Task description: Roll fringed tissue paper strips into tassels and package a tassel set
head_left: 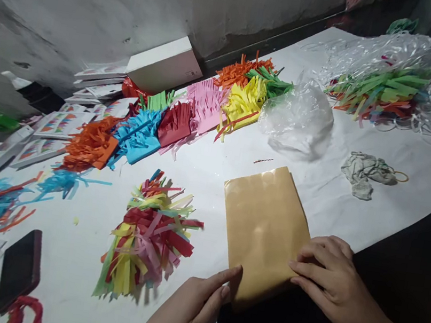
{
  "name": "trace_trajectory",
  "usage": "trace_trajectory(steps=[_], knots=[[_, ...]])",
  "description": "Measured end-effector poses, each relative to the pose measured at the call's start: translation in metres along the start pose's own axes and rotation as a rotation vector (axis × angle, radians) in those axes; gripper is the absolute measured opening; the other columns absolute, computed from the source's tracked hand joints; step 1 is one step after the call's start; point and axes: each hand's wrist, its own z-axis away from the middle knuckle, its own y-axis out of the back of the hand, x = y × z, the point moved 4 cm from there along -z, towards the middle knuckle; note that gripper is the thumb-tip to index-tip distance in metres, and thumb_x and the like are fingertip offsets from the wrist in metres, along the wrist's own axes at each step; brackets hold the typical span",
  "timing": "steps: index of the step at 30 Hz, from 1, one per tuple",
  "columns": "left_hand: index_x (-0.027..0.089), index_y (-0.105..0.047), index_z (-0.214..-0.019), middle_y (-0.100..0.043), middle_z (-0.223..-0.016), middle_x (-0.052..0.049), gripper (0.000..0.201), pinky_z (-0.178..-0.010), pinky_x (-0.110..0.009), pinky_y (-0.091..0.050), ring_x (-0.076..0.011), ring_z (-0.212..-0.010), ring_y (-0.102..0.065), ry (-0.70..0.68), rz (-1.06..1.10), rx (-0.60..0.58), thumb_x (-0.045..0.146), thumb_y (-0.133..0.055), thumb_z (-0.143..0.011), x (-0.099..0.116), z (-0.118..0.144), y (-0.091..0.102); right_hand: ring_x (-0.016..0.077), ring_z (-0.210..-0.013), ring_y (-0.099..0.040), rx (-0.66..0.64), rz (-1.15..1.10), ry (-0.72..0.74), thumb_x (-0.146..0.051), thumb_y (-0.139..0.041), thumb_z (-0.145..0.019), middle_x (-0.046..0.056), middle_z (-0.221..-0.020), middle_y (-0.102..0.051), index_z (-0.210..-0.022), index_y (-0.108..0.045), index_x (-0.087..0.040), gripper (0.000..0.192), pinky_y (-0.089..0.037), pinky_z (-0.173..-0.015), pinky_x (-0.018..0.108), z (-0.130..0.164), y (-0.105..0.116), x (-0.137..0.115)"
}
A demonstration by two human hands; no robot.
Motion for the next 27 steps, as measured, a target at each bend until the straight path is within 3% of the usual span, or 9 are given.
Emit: trace_trajectory(steps=[5, 7, 11, 15, 17, 22, 27], knots=[[0.028, -0.064, -0.139, -0.080, -0.102, -0.003, 0.046, -0.077, -0.027, -0.051, -0.0229, -0.084, -0.069, 0.027, 0.001, 0.004, 0.040, -0.039, -0.102, -0.002, 0.002, -0.002, 0.0185, -0.085, -0.060, -0.016, -0.052, 0.026, -0.010, -0.059, -0.095, 0.000, -0.084, -0.065, -0.091, -0.068, -0.024, 0.017, -0.039, -0.088, 0.041, 0.005, -0.003, -0.002], [0.029, -0.061, -0.141, -0.079, -0.105, -0.003, 0.047, -0.081, -0.027, -0.051, -0.0226, -0.089, -0.070, 0.023, 0.026, -0.010, 0.039, -0.038, -0.102, -0.002, 0.003, -0.003, 0.0198, -0.090, -0.060, -0.037, -0.042, 0.046, -0.015, -0.062, -0.096, 0.002, -0.092, -0.066, -0.100, -0.068, -0.023, 0.012, -0.039, -0.090, 0.042, 0.008, -0.004, -0.001], [0.028, -0.060, -0.141, -0.078, -0.106, -0.003, 0.047, -0.083, -0.026, -0.048, -0.0215, -0.092, -0.068, 0.000, 0.045, -0.013, 0.040, -0.036, -0.103, -0.001, 0.003, -0.003, 0.0223, -0.101, -0.059, -0.089, 0.039, 0.056, -0.016, -0.059, -0.099, 0.007, -0.107, -0.066, -0.120, -0.066, -0.024, 0.024, -0.038, -0.093, 0.042, 0.009, -0.004, 0.002], [0.027, -0.061, -0.136, -0.075, -0.097, -0.002, 0.043, -0.077, -0.026, -0.046, -0.0204, -0.085, -0.065, 0.017, 0.044, 0.010, 0.043, -0.038, -0.103, -0.006, 0.002, -0.002, 0.0209, -0.095, -0.060, -0.047, 0.035, 0.102, -0.014, -0.057, -0.100, 0.007, -0.100, -0.067, -0.110, -0.071, -0.020, 0.018, -0.039, -0.091, 0.041, 0.005, -0.003, 0.002], [0.026, -0.063, -0.128, -0.072, -0.085, 0.000, 0.041, -0.072, -0.026, -0.044, -0.0192, -0.078, -0.061, 0.041, 0.090, 0.022, 0.047, -0.037, -0.104, -0.014, 0.003, -0.001, 0.0203, -0.094, -0.061, -0.033, 0.023, 0.131, -0.015, -0.059, -0.099, 0.006, -0.098, -0.067, -0.108, -0.071, -0.020, 0.016, -0.040, -0.091, 0.041, 0.005, -0.002, 0.003], [0.018, -0.067, -0.087, -0.063, -0.070, 0.000, 0.043, -0.072, -0.027, -0.044, -0.0171, -0.070, -0.057, 0.027, 0.343, 0.025, 0.046, -0.039, -0.104, -0.041, 0.016, 0.001, 0.0201, -0.094, -0.061, 0.002, -0.035, 0.149, -0.013, -0.062, -0.097, 0.005, -0.099, -0.067, -0.116, -0.070, -0.023, 0.023, -0.044, -0.085, 0.037, 0.009, 0.005, 0.010], [0.019, -0.067, -0.119, -0.071, -0.082, -0.002, 0.036, -0.082, -0.029, -0.043, -0.0193, -0.083, -0.061, 0.040, 0.505, 0.037, 0.041, -0.046, -0.101, -0.049, 0.029, -0.004, 0.0211, -0.093, -0.064, -0.007, -0.081, 0.164, -0.015, -0.063, -0.095, 0.004, -0.100, -0.069, -0.120, -0.071, -0.028, 0.030, -0.047, -0.082, 0.036, 0.006, 0.001, 0.010]])
